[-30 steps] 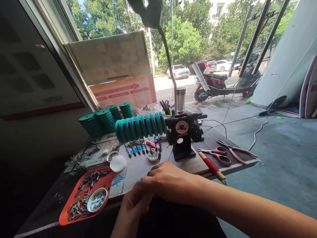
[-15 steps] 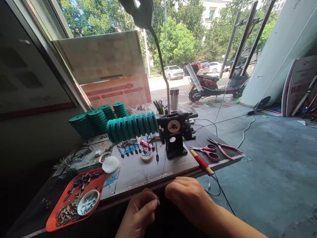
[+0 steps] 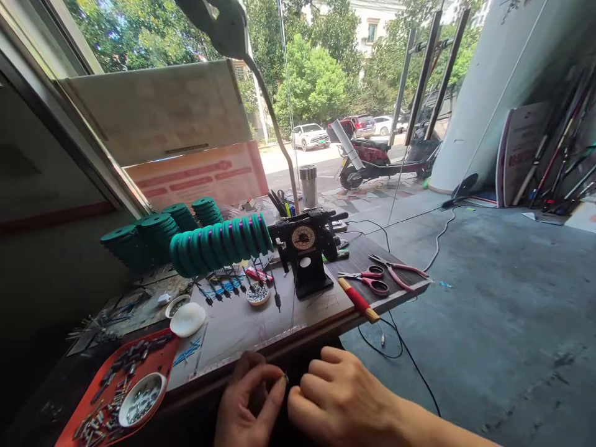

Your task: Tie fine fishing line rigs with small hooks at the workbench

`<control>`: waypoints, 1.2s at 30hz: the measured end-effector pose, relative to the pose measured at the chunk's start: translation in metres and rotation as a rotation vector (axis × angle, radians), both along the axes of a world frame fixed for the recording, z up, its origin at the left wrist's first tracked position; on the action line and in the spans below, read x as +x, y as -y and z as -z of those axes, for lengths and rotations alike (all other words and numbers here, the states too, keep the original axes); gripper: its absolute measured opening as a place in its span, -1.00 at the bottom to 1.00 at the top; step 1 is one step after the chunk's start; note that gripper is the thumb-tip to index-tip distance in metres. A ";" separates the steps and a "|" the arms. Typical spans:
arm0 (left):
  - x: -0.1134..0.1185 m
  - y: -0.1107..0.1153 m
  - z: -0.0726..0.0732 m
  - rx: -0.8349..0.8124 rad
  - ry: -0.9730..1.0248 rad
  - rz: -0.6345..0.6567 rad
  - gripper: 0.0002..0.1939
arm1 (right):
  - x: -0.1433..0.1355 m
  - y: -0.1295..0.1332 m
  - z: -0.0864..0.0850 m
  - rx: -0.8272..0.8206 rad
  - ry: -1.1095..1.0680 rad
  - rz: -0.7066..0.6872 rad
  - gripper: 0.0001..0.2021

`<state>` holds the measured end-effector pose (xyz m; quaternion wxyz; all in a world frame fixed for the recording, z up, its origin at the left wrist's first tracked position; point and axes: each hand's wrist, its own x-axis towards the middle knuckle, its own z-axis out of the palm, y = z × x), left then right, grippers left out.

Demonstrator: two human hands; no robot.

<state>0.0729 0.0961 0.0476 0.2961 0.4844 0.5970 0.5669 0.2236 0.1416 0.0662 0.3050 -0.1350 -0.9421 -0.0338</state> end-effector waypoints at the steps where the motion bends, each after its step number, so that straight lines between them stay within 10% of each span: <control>1: -0.003 0.002 -0.004 0.039 -0.093 -0.024 -0.89 | -0.005 -0.003 -0.012 -0.012 0.041 -0.020 -0.65; 7: -0.029 0.006 -0.028 0.044 -0.192 0.011 -0.77 | -0.048 -0.039 -0.054 -0.142 0.252 -0.167 -0.93; 16: -0.040 -0.002 -0.010 -0.029 0.037 0.092 -0.77 | -0.065 -0.046 -0.027 -0.345 0.116 -0.138 -0.83; 22: -0.034 0.003 -0.001 0.345 -0.604 -0.162 -0.85 | -0.069 -0.045 -0.032 -0.486 0.046 -0.059 -0.78; 28: -0.044 -0.002 -0.004 0.682 -1.018 -0.056 -0.78 | -0.078 -0.051 -0.042 -0.653 -0.032 -0.010 -0.80; 31: -0.043 -0.002 -0.011 0.584 -0.821 0.014 -0.79 | -0.075 -0.049 -0.044 -0.692 -0.058 0.010 -0.81; 36: -0.031 0.001 -0.008 0.003 0.113 0.040 -0.89 | -0.042 -0.028 -0.027 -0.775 -0.266 0.167 -0.93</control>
